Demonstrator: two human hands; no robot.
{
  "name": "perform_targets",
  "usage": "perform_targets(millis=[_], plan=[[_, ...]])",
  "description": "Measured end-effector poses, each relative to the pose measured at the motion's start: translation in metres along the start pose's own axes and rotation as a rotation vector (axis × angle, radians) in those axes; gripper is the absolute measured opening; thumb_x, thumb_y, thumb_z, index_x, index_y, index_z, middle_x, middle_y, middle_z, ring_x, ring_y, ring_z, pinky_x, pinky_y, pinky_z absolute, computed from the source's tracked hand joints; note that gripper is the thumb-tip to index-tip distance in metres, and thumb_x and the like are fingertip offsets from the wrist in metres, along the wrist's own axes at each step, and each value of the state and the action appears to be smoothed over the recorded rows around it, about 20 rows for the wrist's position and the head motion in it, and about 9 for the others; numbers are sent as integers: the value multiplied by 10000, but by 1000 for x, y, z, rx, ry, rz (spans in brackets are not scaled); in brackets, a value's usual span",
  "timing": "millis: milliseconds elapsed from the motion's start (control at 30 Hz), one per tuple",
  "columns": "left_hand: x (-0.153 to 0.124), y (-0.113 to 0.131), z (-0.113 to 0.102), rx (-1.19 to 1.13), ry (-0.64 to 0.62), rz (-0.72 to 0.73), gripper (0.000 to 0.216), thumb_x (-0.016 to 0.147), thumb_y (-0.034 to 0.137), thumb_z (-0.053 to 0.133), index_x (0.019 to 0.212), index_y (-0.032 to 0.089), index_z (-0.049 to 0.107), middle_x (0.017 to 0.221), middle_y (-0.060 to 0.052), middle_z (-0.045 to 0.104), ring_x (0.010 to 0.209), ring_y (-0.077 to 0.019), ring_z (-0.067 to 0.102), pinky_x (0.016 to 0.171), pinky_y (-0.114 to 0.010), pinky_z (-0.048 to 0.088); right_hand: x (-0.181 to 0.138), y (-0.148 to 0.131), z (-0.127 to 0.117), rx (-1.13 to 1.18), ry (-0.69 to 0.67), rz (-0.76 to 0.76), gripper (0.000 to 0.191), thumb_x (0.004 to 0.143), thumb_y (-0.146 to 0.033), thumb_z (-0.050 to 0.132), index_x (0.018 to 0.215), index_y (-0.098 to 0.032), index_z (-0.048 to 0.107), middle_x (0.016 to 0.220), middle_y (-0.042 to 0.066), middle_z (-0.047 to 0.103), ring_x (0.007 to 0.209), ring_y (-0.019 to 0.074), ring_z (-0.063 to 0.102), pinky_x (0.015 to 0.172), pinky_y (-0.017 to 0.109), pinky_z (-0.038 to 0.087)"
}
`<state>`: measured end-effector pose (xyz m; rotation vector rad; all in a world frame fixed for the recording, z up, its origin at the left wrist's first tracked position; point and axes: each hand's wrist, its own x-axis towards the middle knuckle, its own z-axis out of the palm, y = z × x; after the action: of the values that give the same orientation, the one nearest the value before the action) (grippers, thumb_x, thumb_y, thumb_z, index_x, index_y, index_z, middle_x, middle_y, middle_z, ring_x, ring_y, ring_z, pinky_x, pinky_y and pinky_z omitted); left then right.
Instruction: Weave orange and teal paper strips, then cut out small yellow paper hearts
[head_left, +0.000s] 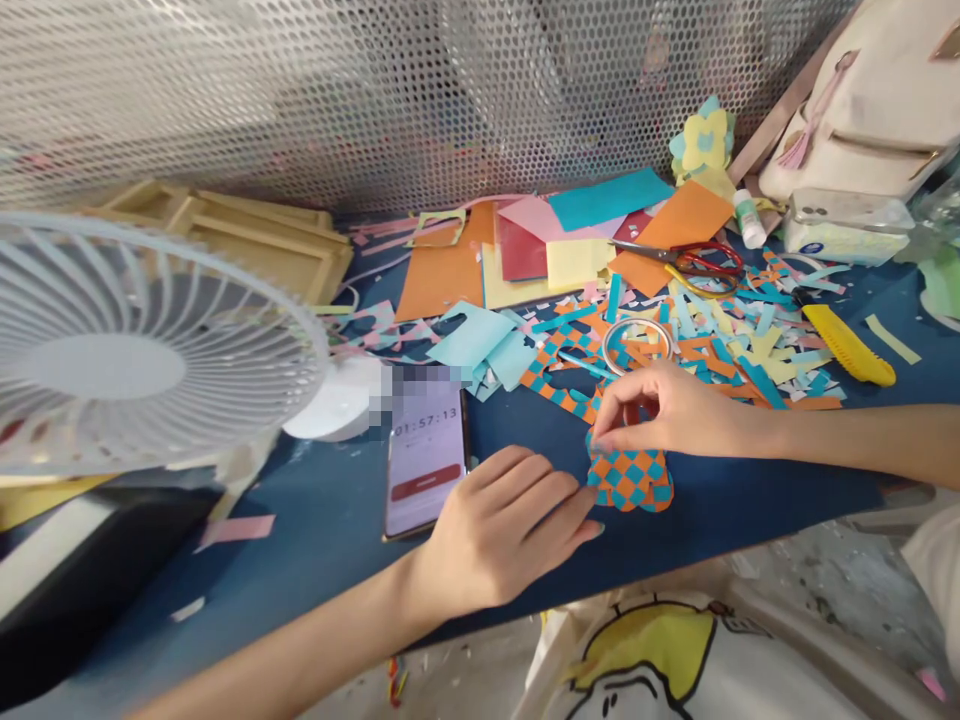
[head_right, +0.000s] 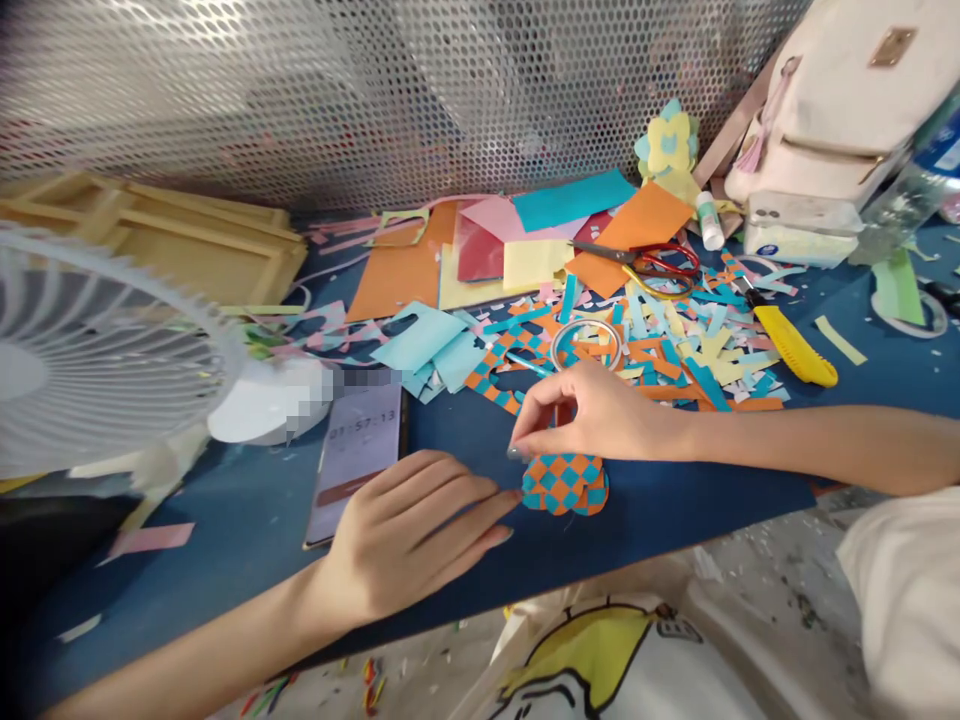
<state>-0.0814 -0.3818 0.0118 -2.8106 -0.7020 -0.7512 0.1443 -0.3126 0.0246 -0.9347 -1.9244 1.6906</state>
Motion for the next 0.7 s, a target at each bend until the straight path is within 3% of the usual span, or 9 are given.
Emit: perform_targets(millis=[133, 233, 433, 700], plan=[[1, 1, 4, 53, 30, 72, 42, 931, 172, 649, 928, 169, 691, 690, 17, 668, 619, -141, 578, 652, -314, 489, 1, 8, -1, -324, 42, -136, 99, 852, -244, 777, 768, -192, 763, 767, 7, 768, 646, 119, 598, 575, 255, 406], [2, 4, 10, 59, 25, 87, 133, 902, 144, 678, 1035, 145, 687, 713, 23, 655, 625, -138, 559, 652, -313, 471, 2, 13, -2, -390, 60, -156, 98, 865, -260, 777, 791, -198, 764, 787, -1, 777, 670, 122, 621, 585, 253, 407], [7, 3, 19, 42, -120, 44, 420, 1030, 477, 520, 1113, 100, 687, 701, 0, 574, 683, -178, 558, 650, -320, 453, 4, 20, -3, -487, 77, -208, 87, 880, -251, 765, 808, -203, 763, 815, -7, 775, 703, 125, 651, 611, 251, 407], [5, -5, 23, -14, -207, -54, 519, 1046, 543, 405, 1097, 123, 705, 762, -34, 582, 738, -200, 571, 660, -326, 455, 7, 22, -4, -546, 106, -206, 63, 847, -200, 785, 796, -219, 753, 823, -12, 771, 769, 151, 683, 657, 255, 428]])
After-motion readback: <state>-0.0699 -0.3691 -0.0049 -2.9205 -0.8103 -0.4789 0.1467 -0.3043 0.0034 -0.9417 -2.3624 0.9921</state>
